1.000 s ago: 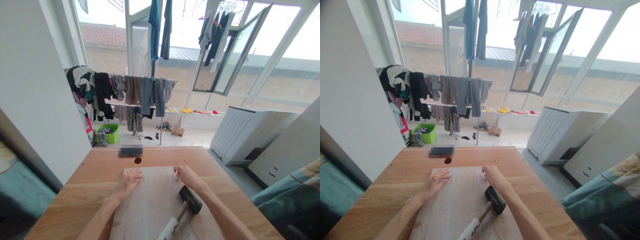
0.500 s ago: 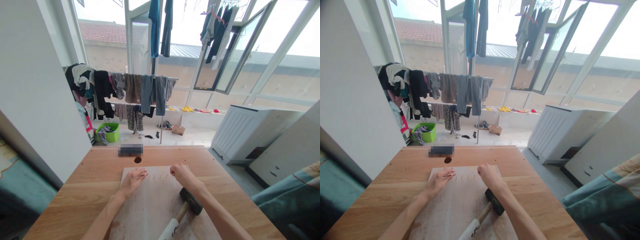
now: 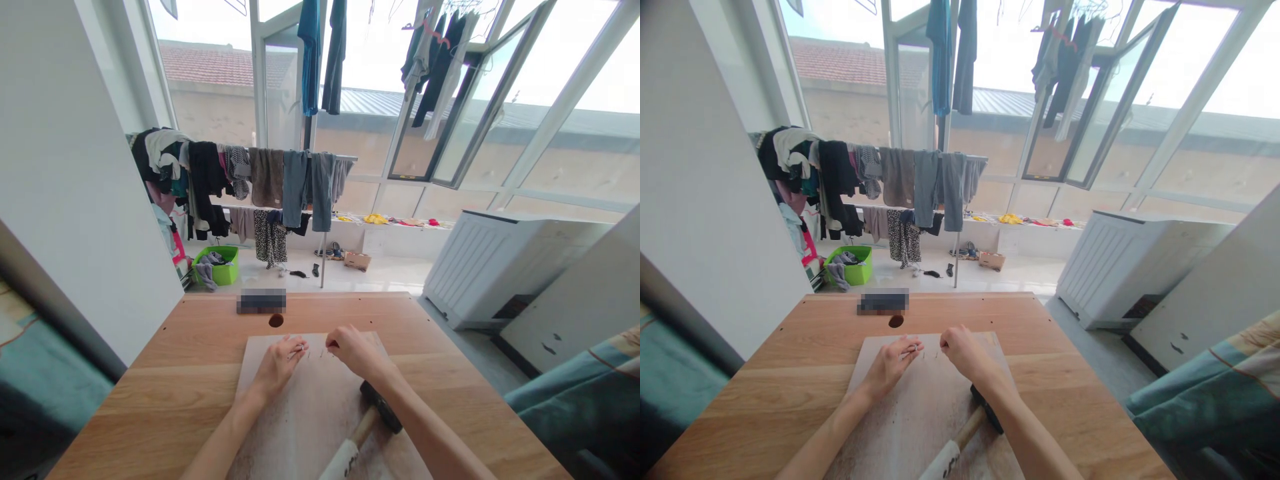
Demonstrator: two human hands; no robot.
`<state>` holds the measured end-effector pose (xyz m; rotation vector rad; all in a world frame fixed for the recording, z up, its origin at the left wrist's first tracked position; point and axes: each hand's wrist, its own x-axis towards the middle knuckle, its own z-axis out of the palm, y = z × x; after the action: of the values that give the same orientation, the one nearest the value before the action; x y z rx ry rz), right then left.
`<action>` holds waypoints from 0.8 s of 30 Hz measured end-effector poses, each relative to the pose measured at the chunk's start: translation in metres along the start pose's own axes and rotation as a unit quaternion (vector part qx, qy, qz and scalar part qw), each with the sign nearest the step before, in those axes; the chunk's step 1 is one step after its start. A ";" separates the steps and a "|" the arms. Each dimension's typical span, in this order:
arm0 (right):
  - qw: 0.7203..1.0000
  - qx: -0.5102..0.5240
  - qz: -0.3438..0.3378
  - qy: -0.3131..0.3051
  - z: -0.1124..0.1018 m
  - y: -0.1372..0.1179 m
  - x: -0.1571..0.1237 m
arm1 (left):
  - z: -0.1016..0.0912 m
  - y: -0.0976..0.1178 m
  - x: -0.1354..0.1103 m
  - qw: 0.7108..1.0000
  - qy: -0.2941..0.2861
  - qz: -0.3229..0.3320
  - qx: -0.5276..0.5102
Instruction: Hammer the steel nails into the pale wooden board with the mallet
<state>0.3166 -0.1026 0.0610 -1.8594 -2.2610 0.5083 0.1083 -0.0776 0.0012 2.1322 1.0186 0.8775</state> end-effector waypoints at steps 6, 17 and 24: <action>0.999 0.017 -0.005 -0.034 0.004 -0.016 0.006 | 0.011 0.009 0.007 1.000 -0.006 0.007 -0.006; 0.985 0.144 -0.091 0.024 -0.010 -0.043 -0.030 | -0.020 0.031 -0.028 1.000 -0.008 0.008 -0.010; 0.982 0.166 -0.076 0.054 -0.022 -0.036 -0.064 | -0.055 0.016 -0.072 0.996 -0.034 -0.013 0.081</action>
<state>0.3042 -0.1676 0.1003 -1.5040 -2.0749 0.6939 0.0379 -0.1320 0.0248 2.2612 1.1136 0.7275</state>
